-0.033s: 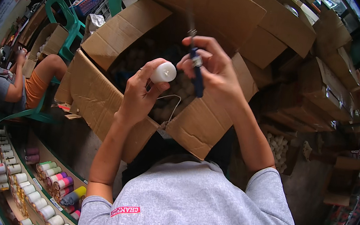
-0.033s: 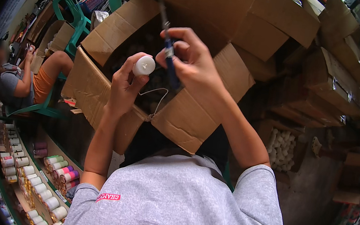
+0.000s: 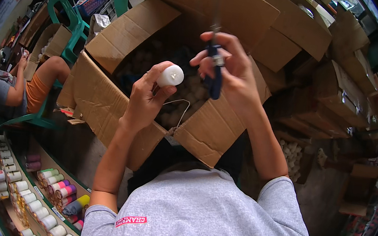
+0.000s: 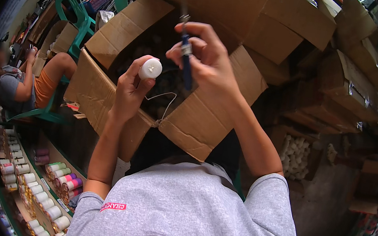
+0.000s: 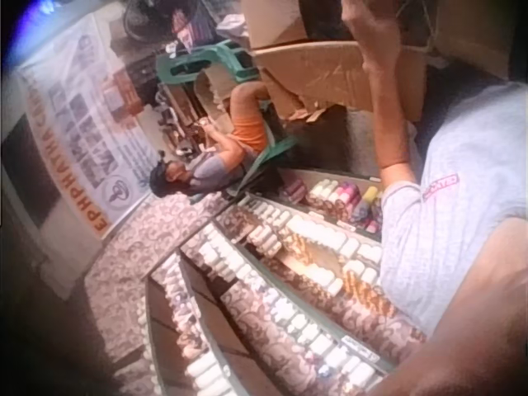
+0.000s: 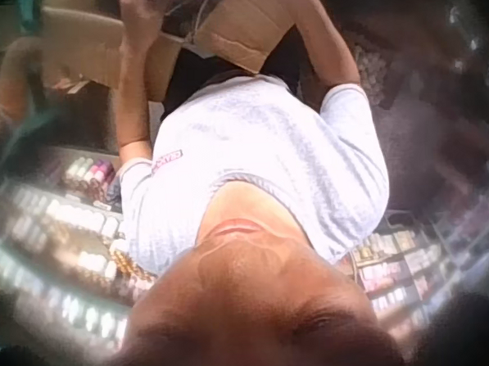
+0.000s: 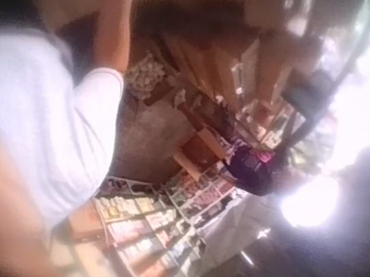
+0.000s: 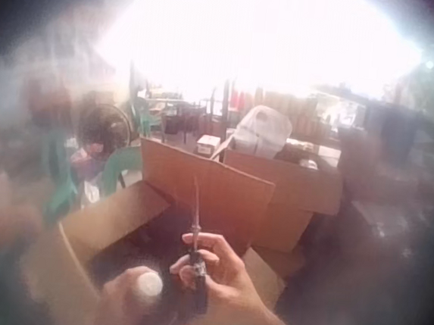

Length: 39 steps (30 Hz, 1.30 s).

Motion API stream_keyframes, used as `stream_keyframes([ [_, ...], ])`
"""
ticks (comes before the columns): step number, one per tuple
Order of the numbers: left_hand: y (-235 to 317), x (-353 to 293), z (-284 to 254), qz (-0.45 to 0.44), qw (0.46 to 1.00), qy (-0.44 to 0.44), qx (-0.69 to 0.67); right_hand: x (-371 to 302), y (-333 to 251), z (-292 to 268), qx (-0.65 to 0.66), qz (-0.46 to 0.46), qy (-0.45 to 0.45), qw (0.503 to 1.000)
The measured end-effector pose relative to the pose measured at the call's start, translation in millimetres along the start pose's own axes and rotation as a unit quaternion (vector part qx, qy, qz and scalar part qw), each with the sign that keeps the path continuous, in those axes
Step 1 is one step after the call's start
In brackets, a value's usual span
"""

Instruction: The person sits in a chair and prepares small white candles by wiping them with a blue cloth, inserting a wick, and trimming the excess with scissors. The person repeats this process for multiple candles taken from a cardboard box.

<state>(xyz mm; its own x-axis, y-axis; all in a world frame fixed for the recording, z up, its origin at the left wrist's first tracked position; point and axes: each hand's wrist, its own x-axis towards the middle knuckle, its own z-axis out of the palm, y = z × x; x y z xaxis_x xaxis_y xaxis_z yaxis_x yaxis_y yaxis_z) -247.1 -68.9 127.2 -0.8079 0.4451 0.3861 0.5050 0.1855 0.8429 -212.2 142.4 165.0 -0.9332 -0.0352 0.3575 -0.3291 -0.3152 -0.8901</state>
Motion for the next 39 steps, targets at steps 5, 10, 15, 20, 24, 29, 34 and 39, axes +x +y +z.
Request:
stream_keyframes([
  [5,5.8,0.4,0.4,-0.007,1.0,-0.023,-0.019,-10.4,-10.8,6.7,0.21,-0.168,-0.004,0.963],
  [10,11.8,0.9,3.5,-0.056,0.993,-0.06,-0.085,-14.6,6.4,14.0,0.031,-0.155,-0.006,0.987],
  [15,3.8,-2.3,0.0,-0.029,0.997,-0.04,-0.065,-6.7,-19.2,15.4,0.066,-0.299,0.04,0.951],
  [20,7.3,-1.6,5.0,-0.014,0.993,-0.047,-0.103,-18.0,-7.2,15.3,-0.081,-0.222,0.013,0.972],
  [24,9.0,-1.0,1.5,-0.02,0.993,-0.047,-0.104,-12.7,-23.1,17.1,0.011,-0.287,0.012,0.958],
  [29,8.6,2.2,-4.0,-0.033,0.995,-0.074,-0.053,-20.3,-9.9,17.8,-0.091,-0.203,0.028,0.975],
  [34,19.4,6.1,-2.4,-0.031,0.996,-0.084,-0.025,-28.4,-9.0,22.5,-0.178,-0.177,-0.02,0.968],
  [39,11.7,4.5,-9.5,-0.044,0.996,-0.062,-0.041,-11.6,-19.4,13.1,-0.027,-0.271,-0.009,0.962],
])
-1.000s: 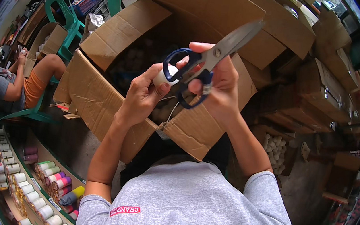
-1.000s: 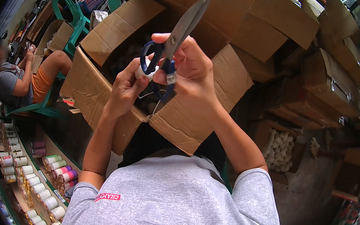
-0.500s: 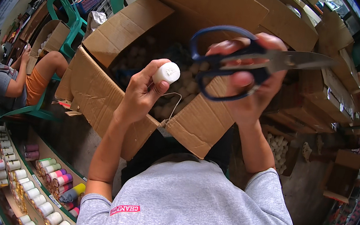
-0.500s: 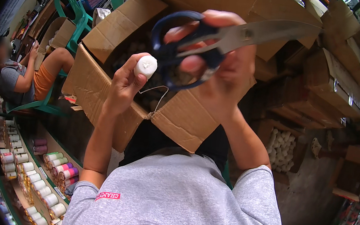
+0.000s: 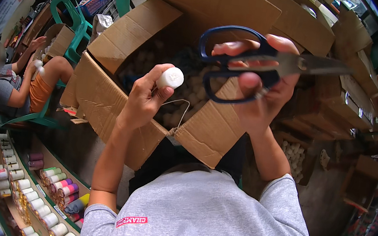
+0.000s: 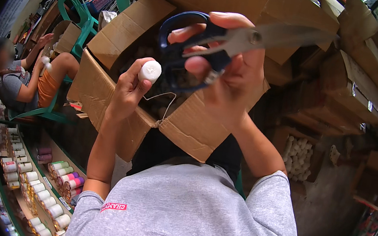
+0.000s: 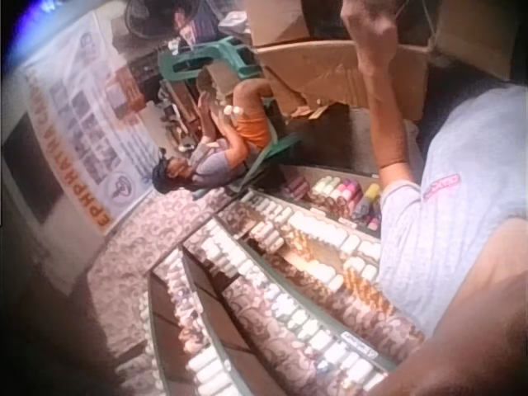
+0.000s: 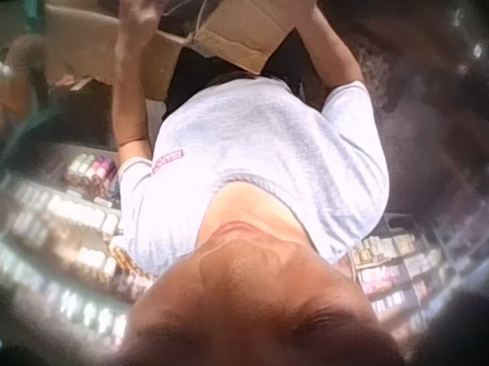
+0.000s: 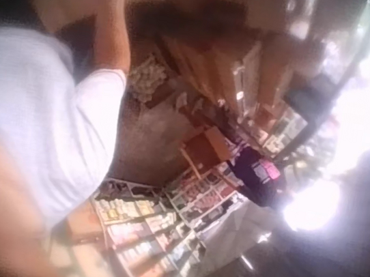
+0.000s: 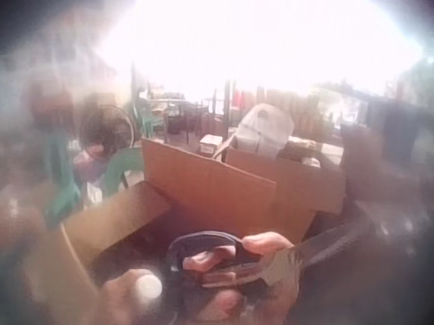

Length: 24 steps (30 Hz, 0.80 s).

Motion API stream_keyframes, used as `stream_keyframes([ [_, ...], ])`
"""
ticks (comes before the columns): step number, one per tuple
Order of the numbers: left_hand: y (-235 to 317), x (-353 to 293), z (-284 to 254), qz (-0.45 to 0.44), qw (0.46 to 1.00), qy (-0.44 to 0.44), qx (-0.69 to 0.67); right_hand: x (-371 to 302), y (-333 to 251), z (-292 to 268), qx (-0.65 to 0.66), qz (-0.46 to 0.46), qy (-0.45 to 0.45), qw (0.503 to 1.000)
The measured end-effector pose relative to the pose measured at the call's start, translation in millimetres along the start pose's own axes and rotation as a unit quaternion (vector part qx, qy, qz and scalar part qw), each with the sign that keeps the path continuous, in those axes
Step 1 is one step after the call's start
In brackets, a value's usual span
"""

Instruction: The person sits in a chair and prepares small white candles by wiping them with a blue cloth, inserting a wick, and trimming the excess with scissors. The person repeats this process for multiple candles taken from a cardboard box.

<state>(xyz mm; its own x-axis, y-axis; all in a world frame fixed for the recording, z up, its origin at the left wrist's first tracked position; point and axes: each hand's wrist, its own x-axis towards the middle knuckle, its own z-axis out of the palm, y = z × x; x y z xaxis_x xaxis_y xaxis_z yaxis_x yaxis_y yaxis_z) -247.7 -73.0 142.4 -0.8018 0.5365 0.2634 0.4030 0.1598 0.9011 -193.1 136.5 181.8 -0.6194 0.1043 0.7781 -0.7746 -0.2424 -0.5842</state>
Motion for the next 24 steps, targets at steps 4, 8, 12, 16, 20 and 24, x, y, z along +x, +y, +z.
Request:
stream_keyframes([
  [4,-3.1,6.3,2.6,0.044,0.997,-0.019,0.056,-18.5,20.3,6.4,-0.109,0.122,-0.055,0.985],
  [8,-1.4,3.9,0.0,0.012,1.0,-0.007,0.0,-1.0,5.6,4.0,0.007,-0.001,0.05,0.999],
  [12,-16.5,14.7,5.4,0.008,0.997,-0.037,-0.068,-12.0,18.5,19.0,-0.002,0.165,0.046,0.985],
  [16,-18.7,37.3,-12.4,0.033,0.955,0.078,-0.284,-9.0,12.9,0.0,0.141,0.28,0.074,0.947],
  [20,-8.4,55.7,-29.0,0.032,0.944,0.105,-0.312,-41.9,3.5,28.6,0.313,0.473,0.005,0.824],
  [24,5.1,47.0,-14.9,0.042,0.94,0.078,-0.331,-42.1,15.9,44.3,0.329,0.478,0.014,0.815],
])
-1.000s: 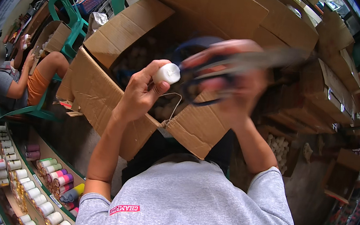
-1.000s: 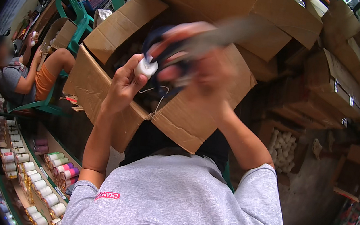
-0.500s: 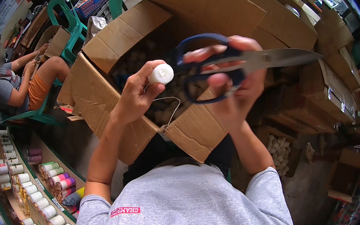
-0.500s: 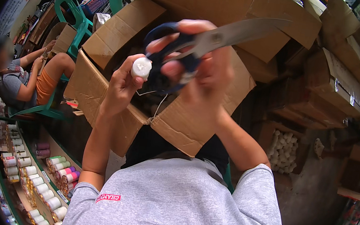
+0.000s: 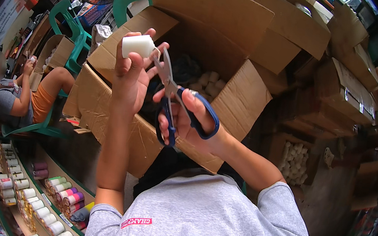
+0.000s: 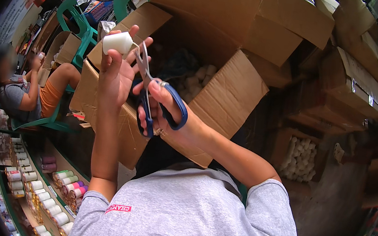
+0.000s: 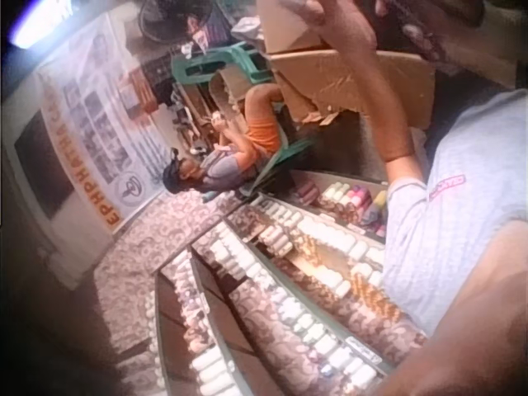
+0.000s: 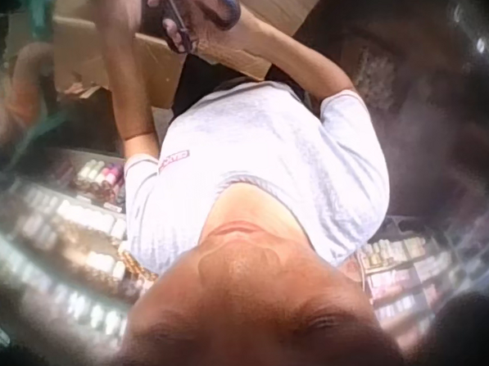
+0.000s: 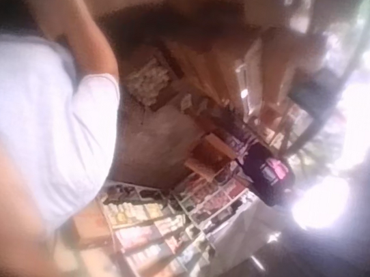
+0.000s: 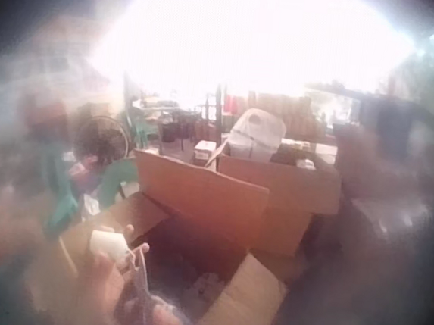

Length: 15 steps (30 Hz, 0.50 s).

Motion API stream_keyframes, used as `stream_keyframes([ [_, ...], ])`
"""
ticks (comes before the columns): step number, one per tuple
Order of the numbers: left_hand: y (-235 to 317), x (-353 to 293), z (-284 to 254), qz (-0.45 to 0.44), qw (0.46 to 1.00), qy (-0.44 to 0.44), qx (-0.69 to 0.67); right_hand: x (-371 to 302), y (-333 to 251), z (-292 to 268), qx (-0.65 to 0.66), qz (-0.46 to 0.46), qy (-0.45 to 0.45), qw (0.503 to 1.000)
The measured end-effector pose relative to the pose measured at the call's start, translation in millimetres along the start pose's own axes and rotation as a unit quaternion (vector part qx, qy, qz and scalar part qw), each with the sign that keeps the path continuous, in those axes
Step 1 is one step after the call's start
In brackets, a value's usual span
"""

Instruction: The person sits in a chair and prepares small white candles by wiping them with a blue cloth, inserting a wick, and trimming the excess with scissors. The person repeats this process for multiple candles taken from a cardboard box.

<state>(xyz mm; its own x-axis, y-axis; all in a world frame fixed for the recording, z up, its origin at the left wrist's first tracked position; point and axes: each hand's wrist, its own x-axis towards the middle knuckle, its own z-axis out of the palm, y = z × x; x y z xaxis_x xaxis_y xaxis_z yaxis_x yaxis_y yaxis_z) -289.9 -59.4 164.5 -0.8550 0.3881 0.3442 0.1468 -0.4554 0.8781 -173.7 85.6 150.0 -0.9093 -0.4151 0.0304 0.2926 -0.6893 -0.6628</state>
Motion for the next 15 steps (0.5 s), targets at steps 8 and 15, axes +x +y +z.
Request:
stream_keyframes([
  [8,-11.0,-21.9,6.9,-0.028,0.995,0.017,-0.09,6.6,-1.8,3.2,-0.018,-0.053,0.036,0.998],
  [15,-24.8,-24.4,-14.9,-0.026,0.993,0.115,-0.015,61.2,-42.2,-49.8,-0.382,-0.053,0.203,0.9],
])
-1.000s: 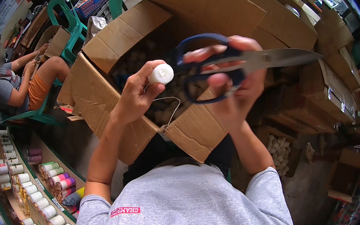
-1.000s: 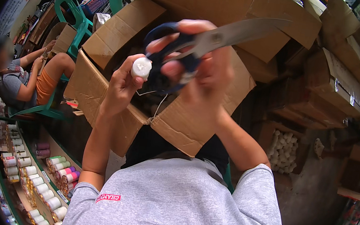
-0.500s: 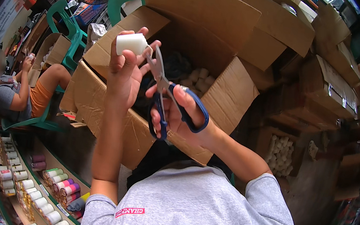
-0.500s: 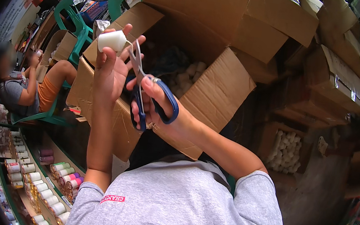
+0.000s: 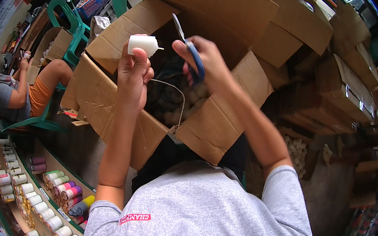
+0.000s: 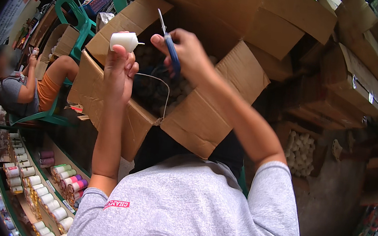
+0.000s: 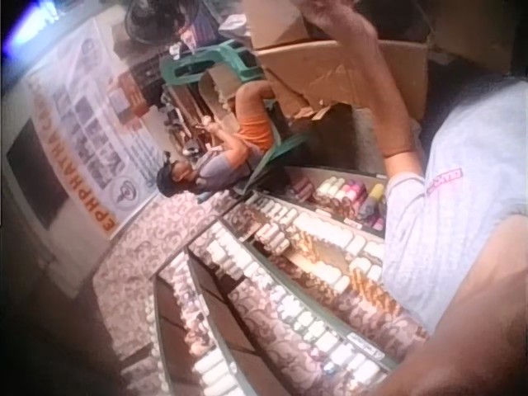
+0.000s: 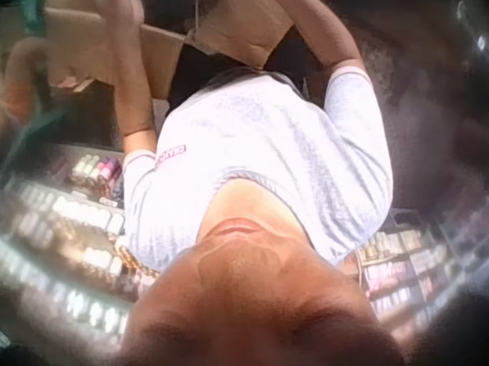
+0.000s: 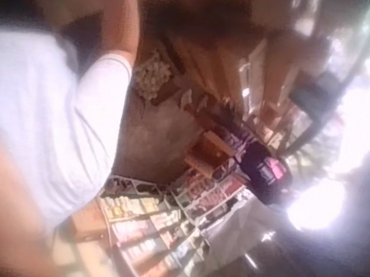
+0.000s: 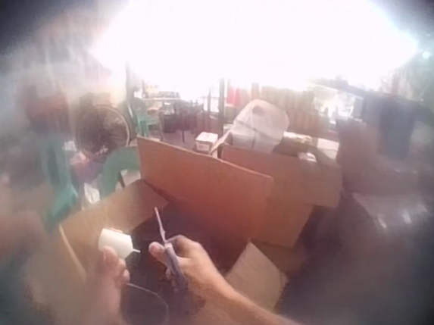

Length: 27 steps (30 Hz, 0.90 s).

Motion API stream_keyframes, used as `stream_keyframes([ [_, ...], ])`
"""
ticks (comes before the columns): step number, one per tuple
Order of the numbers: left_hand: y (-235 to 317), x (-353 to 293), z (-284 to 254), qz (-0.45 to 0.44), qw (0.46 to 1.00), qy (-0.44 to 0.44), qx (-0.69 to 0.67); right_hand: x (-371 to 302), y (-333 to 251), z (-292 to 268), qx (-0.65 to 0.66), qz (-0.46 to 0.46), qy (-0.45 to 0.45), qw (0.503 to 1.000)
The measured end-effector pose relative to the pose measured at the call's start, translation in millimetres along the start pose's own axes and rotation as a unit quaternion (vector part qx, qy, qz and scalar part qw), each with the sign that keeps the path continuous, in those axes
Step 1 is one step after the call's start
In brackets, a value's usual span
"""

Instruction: The person sits in a chair and prepares small white candles by wiping them with a blue cloth, inserting a wick, and trimming the excess with scissors. The person repeats this process for multiple candles taken from a cardboard box.

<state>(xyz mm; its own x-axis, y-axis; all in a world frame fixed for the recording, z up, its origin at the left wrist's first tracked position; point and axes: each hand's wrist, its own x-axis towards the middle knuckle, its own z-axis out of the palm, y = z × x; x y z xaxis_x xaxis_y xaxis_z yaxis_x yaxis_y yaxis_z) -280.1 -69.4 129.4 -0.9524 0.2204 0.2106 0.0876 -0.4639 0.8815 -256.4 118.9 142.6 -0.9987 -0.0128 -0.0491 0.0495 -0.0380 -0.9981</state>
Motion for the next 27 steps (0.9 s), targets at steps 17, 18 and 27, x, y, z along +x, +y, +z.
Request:
stream_keyframes([
  [17,-5.4,-15.6,52.1,-0.037,0.919,-0.182,0.349,-127.5,68.7,-134.1,0.184,-0.026,0.078,0.98],
  [18,-7.6,-10.9,46.2,-0.056,0.925,-0.159,0.341,-149.6,86.3,-160.0,0.214,0.007,0.156,0.964],
  [27,-13.9,4.9,12.5,-0.022,0.932,-0.13,0.337,-348.7,281.6,-347.5,-0.422,0.362,0.415,0.72],
])
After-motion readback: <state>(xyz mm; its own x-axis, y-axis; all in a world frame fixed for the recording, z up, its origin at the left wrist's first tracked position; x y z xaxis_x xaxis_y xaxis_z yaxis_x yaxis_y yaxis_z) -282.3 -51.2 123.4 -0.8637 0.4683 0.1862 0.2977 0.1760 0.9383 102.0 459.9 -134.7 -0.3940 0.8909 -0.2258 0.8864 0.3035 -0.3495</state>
